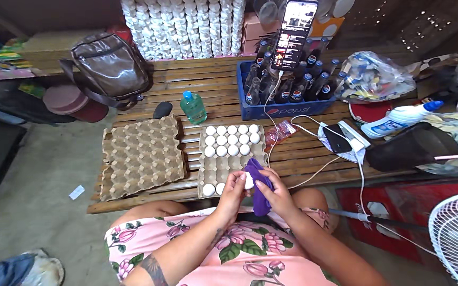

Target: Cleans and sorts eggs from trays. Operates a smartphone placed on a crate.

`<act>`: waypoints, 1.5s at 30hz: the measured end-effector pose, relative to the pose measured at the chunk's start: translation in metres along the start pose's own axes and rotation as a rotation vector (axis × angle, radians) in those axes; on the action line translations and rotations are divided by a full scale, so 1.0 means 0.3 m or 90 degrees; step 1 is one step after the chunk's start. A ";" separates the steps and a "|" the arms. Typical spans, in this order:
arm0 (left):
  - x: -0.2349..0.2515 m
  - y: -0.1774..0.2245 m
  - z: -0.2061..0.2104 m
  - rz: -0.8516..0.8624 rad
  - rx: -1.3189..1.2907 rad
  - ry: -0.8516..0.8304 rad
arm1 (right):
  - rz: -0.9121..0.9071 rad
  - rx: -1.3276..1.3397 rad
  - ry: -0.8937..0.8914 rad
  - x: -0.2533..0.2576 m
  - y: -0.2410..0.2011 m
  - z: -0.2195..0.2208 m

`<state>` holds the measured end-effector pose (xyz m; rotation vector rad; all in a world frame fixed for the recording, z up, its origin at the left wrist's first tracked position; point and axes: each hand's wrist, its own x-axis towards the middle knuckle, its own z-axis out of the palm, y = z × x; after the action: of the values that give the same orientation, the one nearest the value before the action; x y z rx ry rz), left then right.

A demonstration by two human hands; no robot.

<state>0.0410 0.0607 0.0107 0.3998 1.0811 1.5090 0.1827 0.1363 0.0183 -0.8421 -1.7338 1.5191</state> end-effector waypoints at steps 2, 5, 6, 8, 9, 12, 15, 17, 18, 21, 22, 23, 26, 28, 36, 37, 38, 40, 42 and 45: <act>-0.010 -0.003 0.005 0.003 0.035 -0.040 | 0.050 0.029 0.002 0.013 -0.010 -0.011; -0.016 -0.002 0.010 0.005 0.061 -0.076 | 0.128 0.067 0.004 0.021 -0.036 -0.020; -0.015 0.001 0.009 0.005 0.059 -0.074 | 0.137 0.071 0.001 0.018 -0.040 -0.018; -0.012 0.001 0.007 0.008 0.041 -0.056 | 0.125 0.063 -0.008 0.004 -0.031 -0.010; -0.009 -0.001 0.005 0.009 0.027 -0.045 | 0.104 0.056 -0.008 -0.004 -0.021 -0.004; 0.001 -0.007 -0.001 -0.005 -0.021 0.002 | 0.008 0.012 -0.003 -0.022 0.005 0.020; 0.002 -0.002 0.005 -0.048 -0.061 0.049 | -0.052 -0.040 -0.008 -0.028 0.018 0.034; -0.002 -0.005 0.009 -0.063 -0.043 0.048 | -0.066 -0.085 -0.022 -0.029 0.027 0.034; -0.006 -0.010 0.009 -0.071 -0.019 0.037 | -0.074 -0.105 -0.028 -0.029 0.031 0.033; -0.017 -0.017 0.010 -0.089 0.038 0.012 | -0.097 -0.142 -0.031 -0.033 0.035 0.036; -0.018 -0.017 0.009 -0.091 0.046 0.011 | -0.092 -0.141 -0.033 -0.033 0.031 0.034; -0.017 -0.018 0.008 -0.090 0.051 0.008 | -0.083 -0.134 -0.035 -0.030 0.025 0.030; -0.019 -0.024 0.008 -0.074 0.076 -0.026 | -0.035 -0.096 -0.026 -0.010 0.008 0.009; -0.023 -0.028 0.010 -0.064 0.101 -0.069 | 0.018 -0.075 -0.003 0.004 -0.007 -0.003; -0.006 0.009 0.008 -0.050 -0.016 0.051 | -0.063 -0.091 -0.037 -0.034 0.024 0.036; -0.006 0.010 0.006 -0.052 -0.001 0.062 | -0.069 -0.096 -0.043 -0.035 0.025 0.041; -0.010 0.010 0.007 -0.051 0.029 0.059 | -0.068 -0.097 -0.044 -0.032 0.021 0.043; -0.023 0.004 0.008 -0.048 0.093 0.022 | -0.047 -0.092 -0.036 -0.020 0.005 0.033; -0.030 0.006 0.006 -0.035 0.132 -0.023 | -0.018 -0.105 -0.024 0.000 -0.007 0.012; -0.022 0.014 -0.006 0.003 0.108 -0.076 | 0.012 -0.165 -0.019 0.030 -0.010 -0.025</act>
<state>0.0390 0.0543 0.0153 0.6018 1.1174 1.3839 0.1837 0.1475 0.0225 -0.9707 -1.9790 1.3415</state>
